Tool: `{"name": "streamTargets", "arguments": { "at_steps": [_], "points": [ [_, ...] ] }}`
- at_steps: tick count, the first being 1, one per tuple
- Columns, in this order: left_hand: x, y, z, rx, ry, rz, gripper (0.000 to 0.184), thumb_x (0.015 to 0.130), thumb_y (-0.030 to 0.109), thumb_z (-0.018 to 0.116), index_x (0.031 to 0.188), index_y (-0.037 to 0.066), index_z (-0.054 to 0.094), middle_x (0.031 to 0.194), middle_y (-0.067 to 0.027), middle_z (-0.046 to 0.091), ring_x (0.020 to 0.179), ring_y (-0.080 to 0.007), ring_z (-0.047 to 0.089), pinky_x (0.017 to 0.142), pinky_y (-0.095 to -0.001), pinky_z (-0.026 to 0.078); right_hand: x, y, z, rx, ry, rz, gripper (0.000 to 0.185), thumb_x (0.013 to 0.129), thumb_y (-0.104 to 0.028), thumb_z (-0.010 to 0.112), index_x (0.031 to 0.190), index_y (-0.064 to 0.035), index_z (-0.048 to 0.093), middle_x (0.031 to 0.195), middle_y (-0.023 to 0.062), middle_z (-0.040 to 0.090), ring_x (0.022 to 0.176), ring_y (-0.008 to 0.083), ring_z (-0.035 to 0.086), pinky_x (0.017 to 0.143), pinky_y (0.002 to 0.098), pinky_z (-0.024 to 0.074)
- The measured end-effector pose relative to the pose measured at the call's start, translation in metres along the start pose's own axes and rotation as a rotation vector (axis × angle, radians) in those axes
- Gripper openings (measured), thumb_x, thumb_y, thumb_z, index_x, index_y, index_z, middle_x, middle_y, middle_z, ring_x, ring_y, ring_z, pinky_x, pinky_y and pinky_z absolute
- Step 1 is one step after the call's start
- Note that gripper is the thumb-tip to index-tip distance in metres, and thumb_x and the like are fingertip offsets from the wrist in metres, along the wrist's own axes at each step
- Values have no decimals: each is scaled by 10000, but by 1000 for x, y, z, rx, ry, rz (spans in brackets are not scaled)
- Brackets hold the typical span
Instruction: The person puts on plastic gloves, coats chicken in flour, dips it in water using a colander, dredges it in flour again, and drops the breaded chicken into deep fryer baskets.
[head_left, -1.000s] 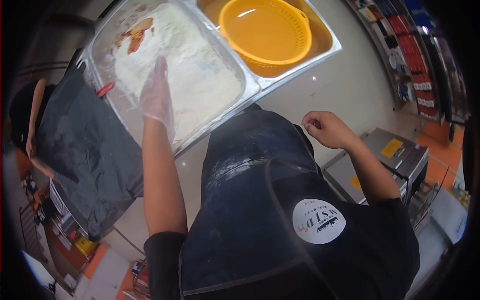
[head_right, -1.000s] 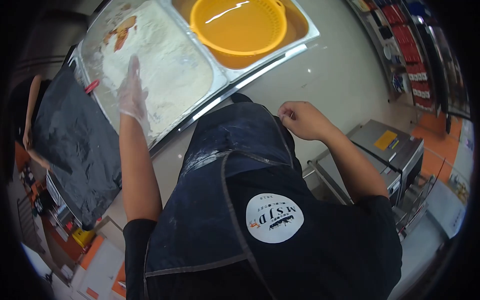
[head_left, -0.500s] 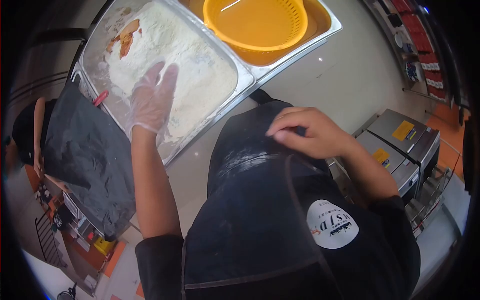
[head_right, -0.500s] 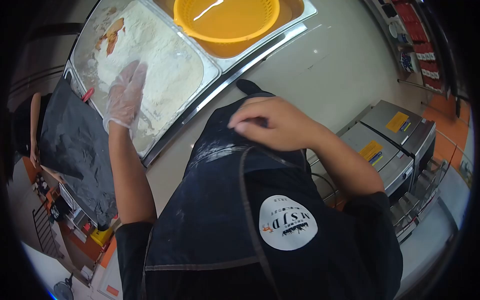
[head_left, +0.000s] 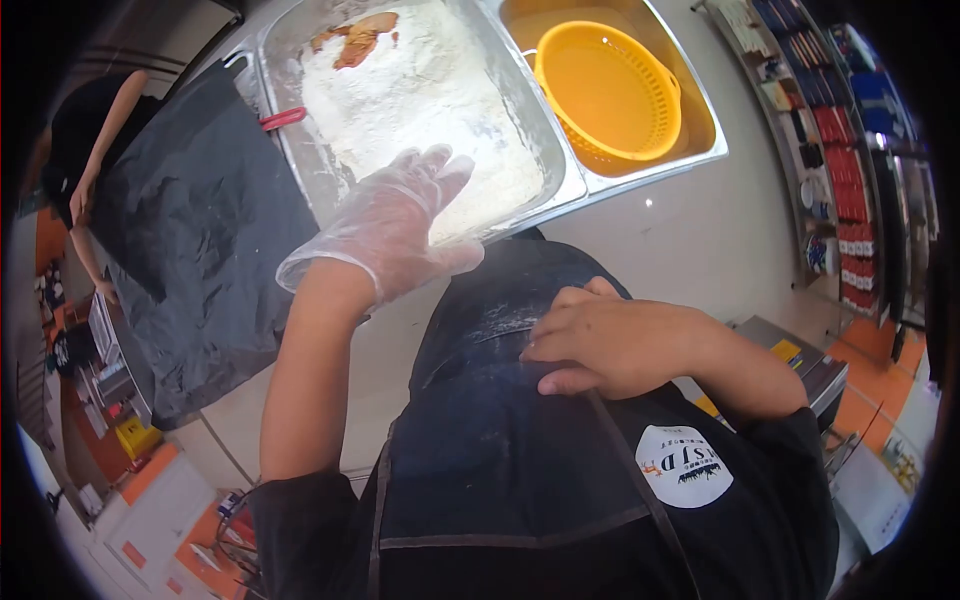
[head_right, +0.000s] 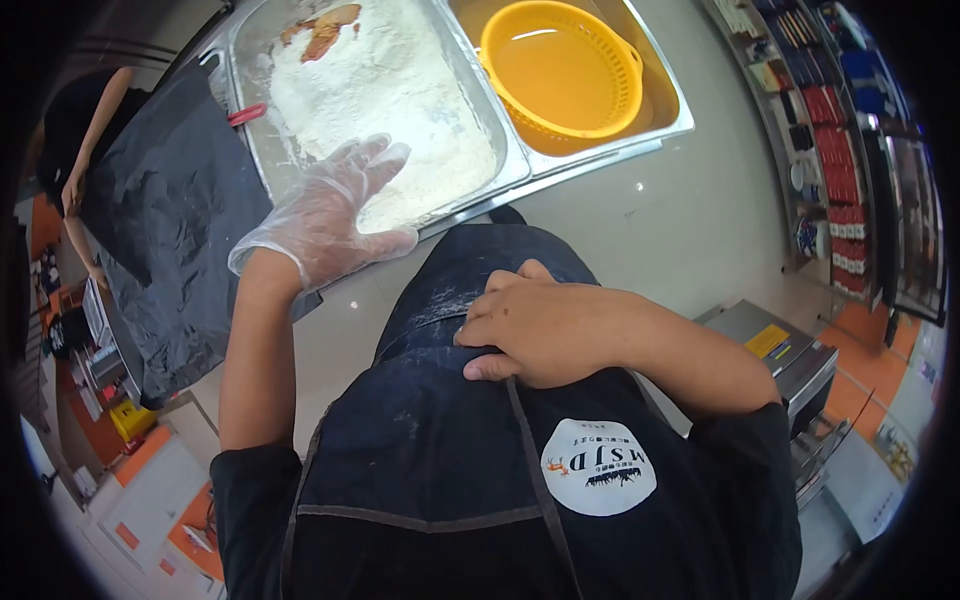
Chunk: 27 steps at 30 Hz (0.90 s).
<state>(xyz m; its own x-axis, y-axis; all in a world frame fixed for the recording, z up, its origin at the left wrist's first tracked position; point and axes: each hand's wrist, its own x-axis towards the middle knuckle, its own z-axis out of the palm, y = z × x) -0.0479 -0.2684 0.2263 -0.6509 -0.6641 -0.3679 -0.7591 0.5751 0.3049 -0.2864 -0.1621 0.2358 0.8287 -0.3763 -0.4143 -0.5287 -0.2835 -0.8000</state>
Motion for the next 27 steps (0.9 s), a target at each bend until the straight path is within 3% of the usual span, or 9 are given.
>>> {"name": "streamTargets", "arguments": {
  "at_steps": [4, 7, 10, 16, 22, 25, 27],
  "points": [
    [-8, -3, -4, 66, -29, -2, 852, 802, 478, 733, 1464, 52, 409, 1537, -193, 343, 1435, -362, 297, 1191, -394, 259, 14, -8, -12, -34, -109, 76, 502, 974, -446, 533, 1263, -39, 583, 1253, 143, 604, 1179, 316, 496, 972, 428, 343],
    [-14, 5, -13, 33, -102, 60, 924, 773, 519, 745, 1478, 46, 379, 1537, -205, 336, 1438, -382, 284, 1193, -402, 254, 20, -5, -9, -100, -56, 97, 607, 962, -498, 524, 1312, -2, 528, 1345, 206, 540, 1260, 347, 447, 1047, 449, 311],
    [-17, 10, -7, 77, -150, 126, 971, 760, 529, 750, 1495, 43, 340, 1539, -209, 330, 1439, -396, 277, 1190, -422, 253, 25, -10, -14, -137, -51, 179, 682, 948, -530, 528, 1348, 20, 479, 1437, 253, 449, 1380, 390, 334, 1122, 479, 244],
    [-8, 20, 17, 169, -208, 112, 928, 785, 469, 742, 1503, 57, 323, 1540, -193, 328, 1434, -389, 293, 1174, -465, 267, 35, -11, -15, -204, -83, 220, 747, 944, -572, 516, 1391, 21, 436, 1501, 260, 377, 1471, 426, 171, 1166, 512, 166],
    [-3, 22, 26, 248, -151, 116, 874, 791, 370, 744, 1502, 80, 328, 1547, -162, 326, 1441, -376, 283, 1169, -478, 272, 37, 4, -3, -238, -127, 144, 877, 946, -711, 319, 1447, 3, 412, 1508, 213, 398, 1468, 425, 181, 1153, 585, 136],
    [-2, 25, 25, 245, -178, 134, 858, 785, 322, 743, 1503, 92, 332, 1553, -149, 324, 1443, -366, 283, 1167, -480, 276, 41, 6, 0, -217, -156, 160, 880, 946, -726, 271, 1468, -30, 401, 1513, 185, 404, 1466, 425, 187, 1163, 597, 102],
    [-1, 23, 35, 268, -148, 152, 854, 773, 282, 739, 1502, 98, 335, 1552, -142, 331, 1442, -357, 291, 1167, -477, 279, 43, 4, -1, -186, -149, 172, 791, 969, -654, 332, 1465, -42, 406, 1515, 187, 399, 1467, 427, 183, 1164, 597, 95]
  ]
}}
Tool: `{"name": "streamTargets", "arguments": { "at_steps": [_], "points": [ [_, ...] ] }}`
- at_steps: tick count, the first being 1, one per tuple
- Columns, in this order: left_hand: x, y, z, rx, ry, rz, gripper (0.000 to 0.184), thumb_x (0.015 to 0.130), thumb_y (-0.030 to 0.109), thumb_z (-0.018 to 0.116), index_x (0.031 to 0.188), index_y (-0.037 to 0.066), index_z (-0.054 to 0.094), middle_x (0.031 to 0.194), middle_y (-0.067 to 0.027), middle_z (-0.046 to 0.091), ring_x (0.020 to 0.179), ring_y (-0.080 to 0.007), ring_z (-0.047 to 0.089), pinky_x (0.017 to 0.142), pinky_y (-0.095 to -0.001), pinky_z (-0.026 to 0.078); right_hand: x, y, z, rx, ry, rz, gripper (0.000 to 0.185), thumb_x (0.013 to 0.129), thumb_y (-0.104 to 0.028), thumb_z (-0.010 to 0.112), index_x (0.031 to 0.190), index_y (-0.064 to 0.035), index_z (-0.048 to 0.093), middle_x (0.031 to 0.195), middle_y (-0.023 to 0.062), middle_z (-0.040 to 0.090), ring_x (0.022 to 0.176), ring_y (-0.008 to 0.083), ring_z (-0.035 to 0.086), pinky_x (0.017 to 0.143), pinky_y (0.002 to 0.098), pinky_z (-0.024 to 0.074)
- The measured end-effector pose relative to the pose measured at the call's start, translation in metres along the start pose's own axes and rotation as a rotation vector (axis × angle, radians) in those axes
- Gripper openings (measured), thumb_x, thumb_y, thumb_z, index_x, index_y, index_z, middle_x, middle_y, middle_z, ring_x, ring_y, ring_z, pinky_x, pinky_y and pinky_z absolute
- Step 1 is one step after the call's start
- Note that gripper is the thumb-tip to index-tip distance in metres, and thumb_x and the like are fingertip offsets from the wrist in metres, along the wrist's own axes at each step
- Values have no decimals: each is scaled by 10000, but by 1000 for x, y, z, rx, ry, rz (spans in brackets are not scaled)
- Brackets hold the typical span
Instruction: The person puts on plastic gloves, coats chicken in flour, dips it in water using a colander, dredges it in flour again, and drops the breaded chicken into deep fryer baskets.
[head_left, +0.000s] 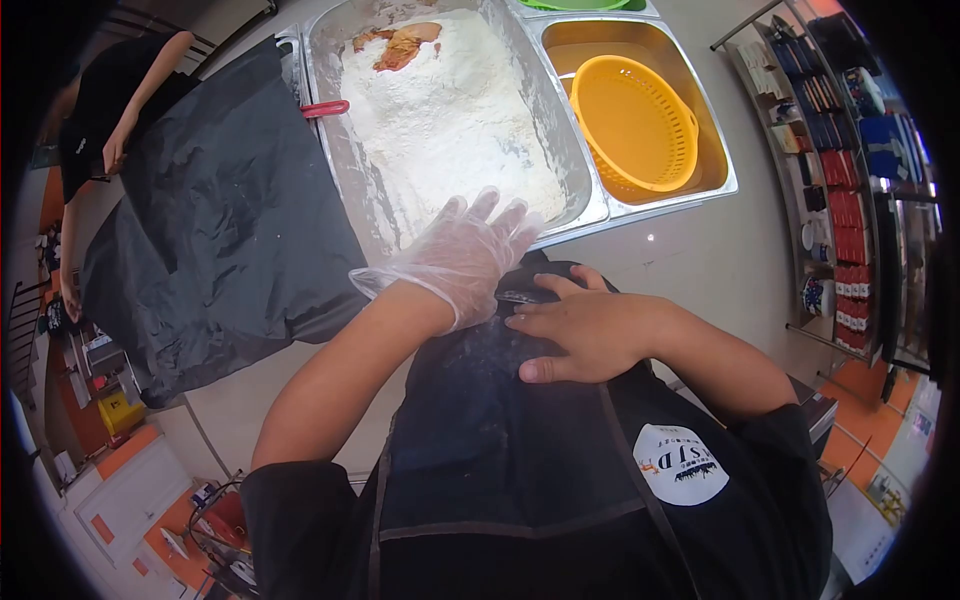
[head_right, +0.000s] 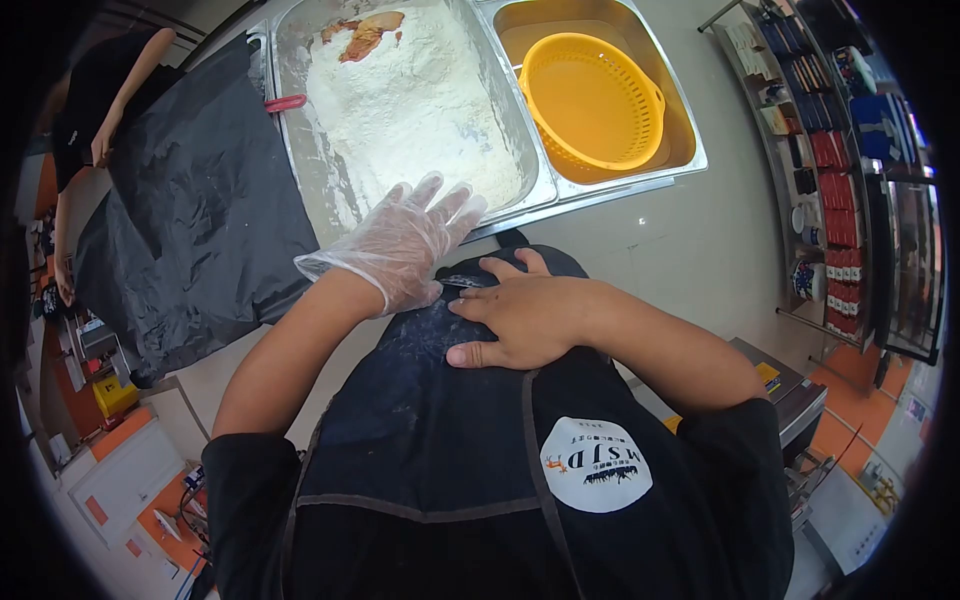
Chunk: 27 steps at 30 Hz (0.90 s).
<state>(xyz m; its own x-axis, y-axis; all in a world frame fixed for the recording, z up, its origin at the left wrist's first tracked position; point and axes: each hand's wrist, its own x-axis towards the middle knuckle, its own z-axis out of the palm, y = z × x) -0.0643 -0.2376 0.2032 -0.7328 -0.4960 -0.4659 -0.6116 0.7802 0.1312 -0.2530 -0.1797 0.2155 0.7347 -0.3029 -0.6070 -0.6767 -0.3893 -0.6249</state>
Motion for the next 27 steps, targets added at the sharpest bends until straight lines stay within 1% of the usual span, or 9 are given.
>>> {"name": "streamTargets", "arguments": {
  "at_steps": [1, 3, 4, 6, 9, 10, 16, 21, 27],
  "points": [
    [1, -1, 1, -12, 6, 5, 857, 761, 262, 739, 1501, 98, 338, 1549, -140, 338, 1441, -352, 295, 1169, -475, 278, 0, 0, 0, 17, 1, 5, 748, 981, -618, 363, 1463, -48, 409, 1516, 188, 397, 1468, 428, 181, 1165, 596, 92],
    [3, -4, -1, -32, 22, 17, 866, 735, 220, 740, 1497, 99, 345, 1543, -135, 353, 1439, -343, 304, 1171, -472, 276, 1, 4, 5, 10, 30, -7, 823, 957, -694, 283, 1450, -55, 442, 1503, 182, 418, 1465, 429, 187, 1165, 610, 77],
    [4, -8, -2, -58, 73, 19, 869, 726, 207, 736, 1497, 107, 348, 1541, -133, 358, 1438, -341, 306, 1175, -471, 272, 1, 6, 7, 6, 46, -12, 865, 945, -732, 243, 1443, -58, 458, 1496, 179, 428, 1463, 430, 191, 1166, 617, 70],
    [3, -18, -4, -109, 171, 25, 876, 706, 179, 728, 1497, 124, 354, 1536, -127, 368, 1435, -338, 312, 1181, -467, 265, -1, 6, 6, 4, 37, -11, 866, 943, -737, 226, 1423, -66, 491, 1483, 177, 443, 1460, 434, 196, 1162, 628, 60],
    [-7, -31, -15, -142, 341, 15, 872, 706, 180, 721, 1499, 155, 359, 1540, -119, 365, 1430, -344, 315, 1180, -468, 269, -4, 1, 1, -21, -15, 14, 876, 938, -746, 196, 1406, -81, 520, 1468, 172, 461, 1456, 438, 204, 1158, 644, 41],
    [-11, -29, -22, -87, 325, 4, 875, 707, 189, 717, 1504, 174, 355, 1543, -107, 364, 1430, -341, 314, 1180, -470, 270, -5, 0, -2, -38, -35, 26, 880, 936, -749, 184, 1403, -86, 526, 1463, 170, 466, 1454, 439, 206, 1156, 649, 34],
    [-14, -40, -18, -158, 450, 24, 865, 718, 229, 717, 1501, 157, 358, 1557, -94, 340, 1445, -325, 291, 1193, -460, 246, -9, -6, -11, -83, -122, 51, 881, 938, -746, 155, 1418, -100, 515, 1465, 172, 462, 1457, 438, 198, 1156, 654, 11],
    [-18, -37, -19, -134, 424, -30, 871, 714, 260, 715, 1502, 156, 358, 1576, -92, 303, 1450, -325, 277, 1195, -453, 242, -10, -8, -9, -76, -148, 57, 879, 938, -746, 151, 1427, -106, 503, 1481, 168, 441, 1464, 433, 182, 1159, 651, 6],
    [-24, -35, -10, -150, 467, -51, 895, 701, 253, 720, 1510, 179, 343, 1582, -83, 289, 1447, -325, 278, 1200, -456, 234, -10, -11, -8, -88, -166, 59, 880, 939, -745, 156, 1430, -101, 499, 1477, 170, 447, 1462, 430, 189, 1158, 653, 7]
  ]
}}
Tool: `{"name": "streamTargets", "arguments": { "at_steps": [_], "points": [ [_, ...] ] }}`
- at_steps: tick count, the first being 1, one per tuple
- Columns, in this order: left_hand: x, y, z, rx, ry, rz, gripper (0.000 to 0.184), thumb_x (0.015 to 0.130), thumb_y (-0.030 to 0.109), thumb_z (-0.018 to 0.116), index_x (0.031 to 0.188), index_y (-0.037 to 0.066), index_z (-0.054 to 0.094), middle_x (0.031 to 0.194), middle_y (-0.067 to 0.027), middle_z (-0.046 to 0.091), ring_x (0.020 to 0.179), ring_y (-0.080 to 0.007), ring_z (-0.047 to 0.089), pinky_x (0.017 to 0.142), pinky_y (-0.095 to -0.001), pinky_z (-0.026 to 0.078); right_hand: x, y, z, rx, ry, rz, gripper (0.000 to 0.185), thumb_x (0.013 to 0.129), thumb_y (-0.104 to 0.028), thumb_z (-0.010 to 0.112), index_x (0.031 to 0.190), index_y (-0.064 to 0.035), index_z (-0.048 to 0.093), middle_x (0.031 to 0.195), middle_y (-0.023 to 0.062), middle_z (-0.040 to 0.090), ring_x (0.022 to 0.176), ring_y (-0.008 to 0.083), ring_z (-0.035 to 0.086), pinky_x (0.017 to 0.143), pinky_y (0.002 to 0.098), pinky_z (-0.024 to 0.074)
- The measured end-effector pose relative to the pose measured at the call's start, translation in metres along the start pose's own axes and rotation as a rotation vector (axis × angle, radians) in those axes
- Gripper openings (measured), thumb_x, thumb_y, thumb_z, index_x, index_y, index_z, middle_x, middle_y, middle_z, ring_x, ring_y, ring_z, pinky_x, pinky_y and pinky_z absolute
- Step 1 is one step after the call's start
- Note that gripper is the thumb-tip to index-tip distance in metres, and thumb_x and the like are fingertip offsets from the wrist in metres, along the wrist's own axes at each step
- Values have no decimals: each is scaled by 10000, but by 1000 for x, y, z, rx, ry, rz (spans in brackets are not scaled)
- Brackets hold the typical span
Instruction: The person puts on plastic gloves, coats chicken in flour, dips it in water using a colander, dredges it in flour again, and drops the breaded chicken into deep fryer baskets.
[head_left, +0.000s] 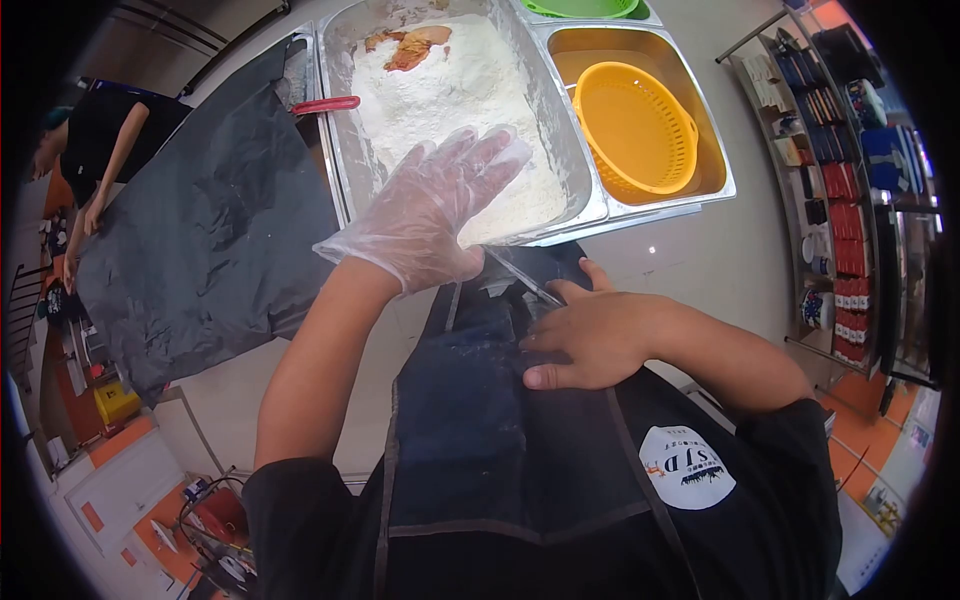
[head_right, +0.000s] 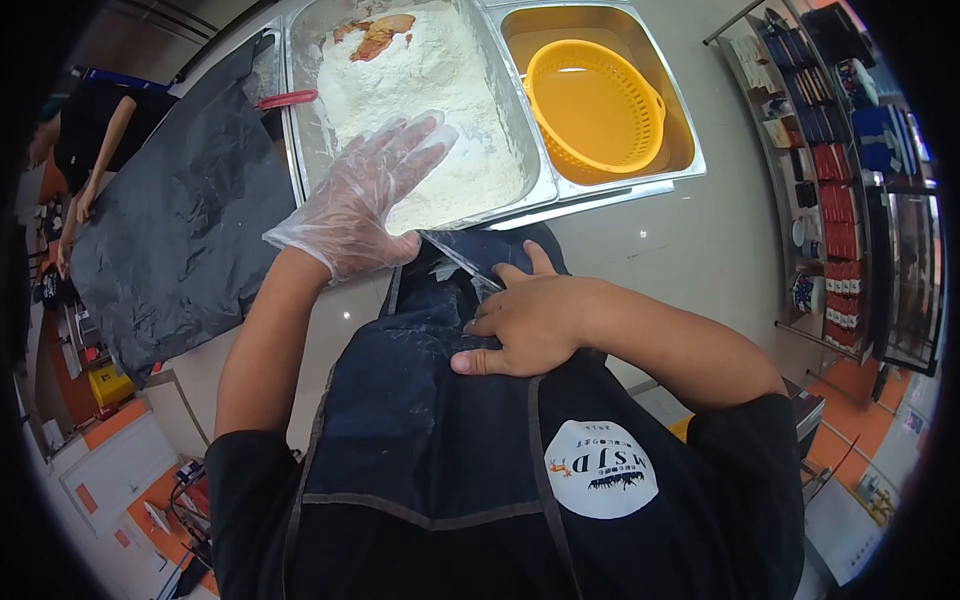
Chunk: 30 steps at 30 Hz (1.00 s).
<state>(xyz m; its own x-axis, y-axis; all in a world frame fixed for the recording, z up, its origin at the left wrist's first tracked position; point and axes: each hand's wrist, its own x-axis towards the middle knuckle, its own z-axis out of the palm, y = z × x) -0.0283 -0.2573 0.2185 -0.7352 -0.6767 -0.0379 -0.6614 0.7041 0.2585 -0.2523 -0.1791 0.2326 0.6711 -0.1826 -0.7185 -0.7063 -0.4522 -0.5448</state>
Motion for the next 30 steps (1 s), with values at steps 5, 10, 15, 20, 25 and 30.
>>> {"name": "streamTargets", "arguments": {
  "at_steps": [5, 10, 15, 20, 25, 30],
  "points": [
    [-3, 2, 0, 1, -2, -11, 855, 724, 242, 680, 1508, 181, 345, 1597, -93, 267, 1454, -334, 279, 1177, -535, 240, 0, -1, 2, -14, -16, -9, 883, 938, -745, 157, 1429, -95, 498, 1476, 171, 449, 1453, 431, 208, 1157, 654, 9],
    [-1, 10, -1, -13, -59, -10, 901, 702, 211, 710, 1517, 180, 327, 1579, -107, 297, 1462, -352, 249, 1200, -482, 216, 0, 2, 0, 7, -2, -5, 826, 950, -723, 224, 1434, -111, 494, 1501, 148, 430, 1452, 443, 209, 1154, 656, 26],
    [-13, 25, 30, -446, -126, 97, 642, 701, 249, 775, 1278, 50, 577, 1350, -184, 515, 1236, -364, 500, 1041, -447, 419, -16, 9, -17, 141, 217, -214, 686, 918, -555, 557, 1455, -139, 462, 1519, 112, 426, 1452, 475, 199, 1125, 688, 62],
    [-81, 17, 36, -710, 245, -273, 765, 760, 230, 684, 1445, 8, 425, 1509, -204, 392, 1388, -341, 383, 1170, -357, 289, -3, 24, -38, 526, 279, -484, 680, 922, -581, 563, 1265, 2, 624, 1224, 202, 647, 1164, 332, 600, 1025, 399, 409],
    [-195, 45, 63, -940, 502, -795, 704, 832, 255, 624, 1479, 85, 403, 1516, -185, 395, 1407, -335, 357, 1188, -411, 252, 66, 11, -55, 660, -131, -537, 565, 953, -442, 602, 1249, 39, 611, 1219, 196, 654, 1179, 268, 598, 1029, 375, 420],
    [-312, 142, 163, -912, 697, -1413, 677, 844, 298, 580, 1478, 129, 412, 1464, -180, 464, 1343, -334, 437, 1160, -400, 311, 137, -88, -63, 271, -548, -746, 563, 974, -436, 560, 1321, 8, 571, 1312, 184, 612, 1248, 316, 558, 1075, 401, 389]
  ]
}}
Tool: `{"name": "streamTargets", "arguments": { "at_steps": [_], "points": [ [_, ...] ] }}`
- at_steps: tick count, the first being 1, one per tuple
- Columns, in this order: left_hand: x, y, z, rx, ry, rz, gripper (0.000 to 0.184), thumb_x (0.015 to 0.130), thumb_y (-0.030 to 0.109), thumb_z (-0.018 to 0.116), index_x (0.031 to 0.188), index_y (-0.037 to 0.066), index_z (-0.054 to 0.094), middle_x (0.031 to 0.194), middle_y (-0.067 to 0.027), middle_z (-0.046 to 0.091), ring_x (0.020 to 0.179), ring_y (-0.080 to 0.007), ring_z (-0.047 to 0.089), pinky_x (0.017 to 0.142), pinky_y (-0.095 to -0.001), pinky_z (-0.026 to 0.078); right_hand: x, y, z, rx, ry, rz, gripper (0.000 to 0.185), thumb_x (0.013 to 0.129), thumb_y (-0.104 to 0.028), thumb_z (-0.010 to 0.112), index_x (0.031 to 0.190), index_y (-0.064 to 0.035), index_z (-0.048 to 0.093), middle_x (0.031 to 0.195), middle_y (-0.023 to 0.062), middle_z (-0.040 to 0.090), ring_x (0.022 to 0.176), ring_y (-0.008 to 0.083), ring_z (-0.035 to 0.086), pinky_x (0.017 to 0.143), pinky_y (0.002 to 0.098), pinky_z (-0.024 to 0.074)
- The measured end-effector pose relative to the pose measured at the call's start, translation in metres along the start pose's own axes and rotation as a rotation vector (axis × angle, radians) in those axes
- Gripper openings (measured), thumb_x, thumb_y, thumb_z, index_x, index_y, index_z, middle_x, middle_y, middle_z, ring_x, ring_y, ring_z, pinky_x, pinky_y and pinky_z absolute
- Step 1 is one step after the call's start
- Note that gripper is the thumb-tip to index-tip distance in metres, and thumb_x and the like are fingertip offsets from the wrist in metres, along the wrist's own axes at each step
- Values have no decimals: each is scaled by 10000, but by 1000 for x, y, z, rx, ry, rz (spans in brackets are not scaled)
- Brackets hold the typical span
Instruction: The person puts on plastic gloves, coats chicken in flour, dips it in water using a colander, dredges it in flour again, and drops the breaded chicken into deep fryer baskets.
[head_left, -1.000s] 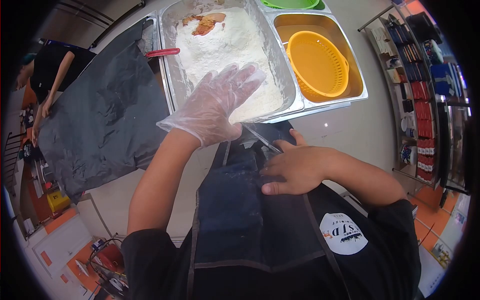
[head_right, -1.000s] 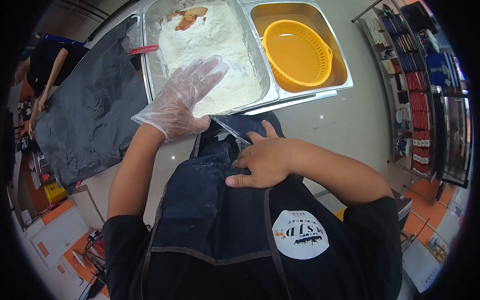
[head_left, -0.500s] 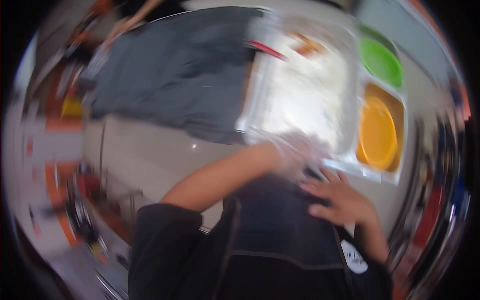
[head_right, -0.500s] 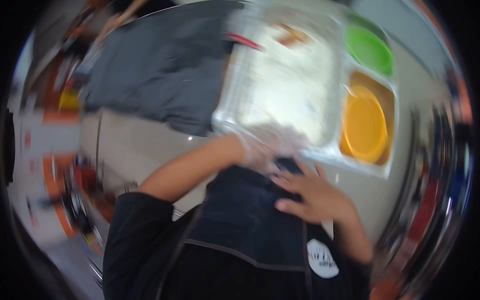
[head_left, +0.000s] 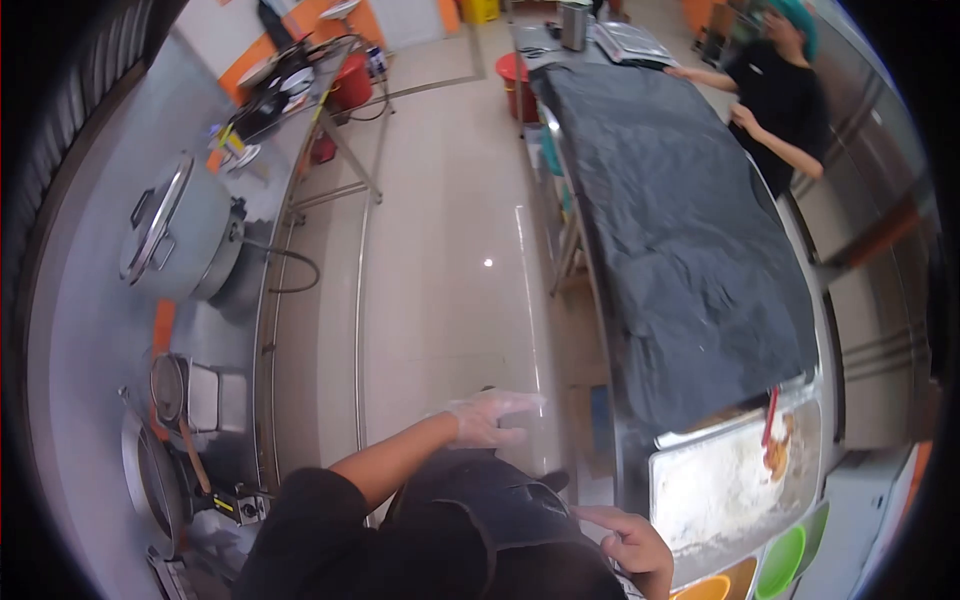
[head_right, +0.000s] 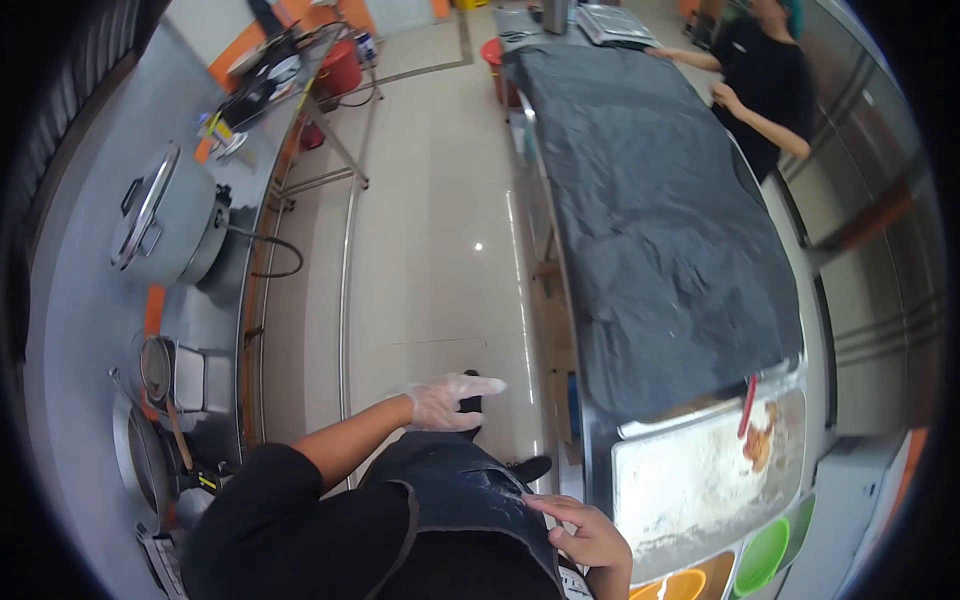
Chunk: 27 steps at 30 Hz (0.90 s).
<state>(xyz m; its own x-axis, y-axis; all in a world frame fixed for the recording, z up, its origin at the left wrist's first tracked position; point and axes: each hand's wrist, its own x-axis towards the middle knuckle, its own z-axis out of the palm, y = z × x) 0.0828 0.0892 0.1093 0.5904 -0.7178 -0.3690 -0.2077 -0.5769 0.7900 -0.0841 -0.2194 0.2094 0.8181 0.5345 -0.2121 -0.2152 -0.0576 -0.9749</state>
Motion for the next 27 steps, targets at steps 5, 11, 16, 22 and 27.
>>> {"name": "streamTargets", "arguments": {
  "at_steps": [5, 11, 16, 22, 27],
  "points": [
    [-103, -153, -25, 48, 237, -542, 643, 815, 300, 595, 1417, 107, 480, 1329, -196, 579, 1208, -328, 572, 1057, -358, 441, 118, -23, -8, -67, -454, -103, 596, 1001, -519, 444, 1326, -43, 595, 1481, 173, 464, 1429, 389, 322, 1160, 495, 231],
    [-209, -349, 14, -10, 401, -839, 682, 824, 391, 697, 1375, 30, 520, 1342, -212, 579, 1228, -327, 573, 1061, -365, 434, 301, -67, -8, -181, -477, -58, 462, 989, -465, 523, 1097, -49, 694, 1254, 160, 636, 1160, 324, 597, 992, 424, 450],
    [-210, -386, -46, -172, 436, -909, 643, 815, 355, 711, 1334, 9, 554, 1248, -189, 647, 1130, -291, 638, 997, -357, 482, 517, -148, 80, -851, -700, -241, 472, 954, -448, 579, 1098, -8, 670, 1114, 204, 665, 1057, 375, 625, 944, 460, 479],
    [-140, -472, -154, -262, 564, -767, 566, 836, 330, 663, 1309, 29, 584, 1197, -168, 671, 1047, -312, 654, 919, -373, 499, 739, -238, 319, -1805, -1400, -935, 640, 904, -565, 566, 1166, 10, 670, 1230, 180, 646, 1115, 377, 615, 928, 481, 504],
    [-78, -483, -242, -478, 618, -886, 517, 872, 322, 632, 1304, 41, 593, 1190, -138, 676, 1041, -294, 652, 894, -380, 505, 847, -234, 298, -1417, -752, -736, 463, 892, -443, 587, 1110, -49, 691, 1173, 144, 668, 1077, 333, 638, 864, 458, 528]
  ]
}}
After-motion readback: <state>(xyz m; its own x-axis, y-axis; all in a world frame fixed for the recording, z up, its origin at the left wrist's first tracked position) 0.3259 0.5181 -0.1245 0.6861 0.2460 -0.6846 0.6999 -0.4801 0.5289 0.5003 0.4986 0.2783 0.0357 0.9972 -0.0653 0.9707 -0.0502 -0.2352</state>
